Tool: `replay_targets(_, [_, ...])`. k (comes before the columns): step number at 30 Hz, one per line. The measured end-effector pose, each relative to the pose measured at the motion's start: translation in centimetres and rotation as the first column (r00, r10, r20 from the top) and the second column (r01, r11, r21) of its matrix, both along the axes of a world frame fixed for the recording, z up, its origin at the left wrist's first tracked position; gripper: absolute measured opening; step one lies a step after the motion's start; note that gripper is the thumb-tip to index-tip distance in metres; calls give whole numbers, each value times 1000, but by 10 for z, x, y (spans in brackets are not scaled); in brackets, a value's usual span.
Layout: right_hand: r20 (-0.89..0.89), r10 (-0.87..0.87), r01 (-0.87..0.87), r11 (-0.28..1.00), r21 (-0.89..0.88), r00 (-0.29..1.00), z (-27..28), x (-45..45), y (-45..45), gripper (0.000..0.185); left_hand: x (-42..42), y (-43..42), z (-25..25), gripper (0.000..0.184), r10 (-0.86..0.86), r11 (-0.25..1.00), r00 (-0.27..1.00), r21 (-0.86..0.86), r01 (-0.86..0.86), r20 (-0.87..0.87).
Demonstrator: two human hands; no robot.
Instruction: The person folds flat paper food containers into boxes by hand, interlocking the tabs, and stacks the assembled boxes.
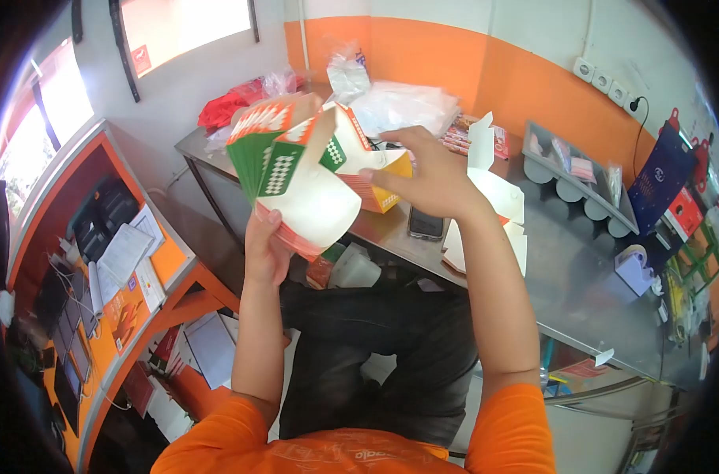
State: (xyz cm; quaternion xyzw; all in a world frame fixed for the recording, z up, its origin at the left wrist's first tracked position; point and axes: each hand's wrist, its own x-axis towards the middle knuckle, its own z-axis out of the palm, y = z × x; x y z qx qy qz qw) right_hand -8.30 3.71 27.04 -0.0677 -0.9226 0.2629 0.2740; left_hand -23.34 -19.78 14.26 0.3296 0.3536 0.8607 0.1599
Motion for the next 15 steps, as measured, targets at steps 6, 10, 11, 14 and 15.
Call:
replay_targets(6, [26,171,-173,977,126,985,7,16,-47,93,23,46,41,58,11,997,997,79,-17,72])
replay_targets(10, [-102,-1,32,953,302,995,-11,2,-39,81,26,65,66,65,-74,994,992,82,66,100])
replay_targets(11, [-75,8,16,950,311,997,-7,2,-34,78,23,67,69,65,-82,993,994,92,76,68])
replay_targets(14, [2,32,-31,960,277,999,8,-1,-22,70,12,74,76,65,-95,992,995,86,96,-13])
replay_targets(15, [25,40,-45,973,227,999,14,-2,-21,67,7,74,76,64,-95,994,995,60,96,-28])
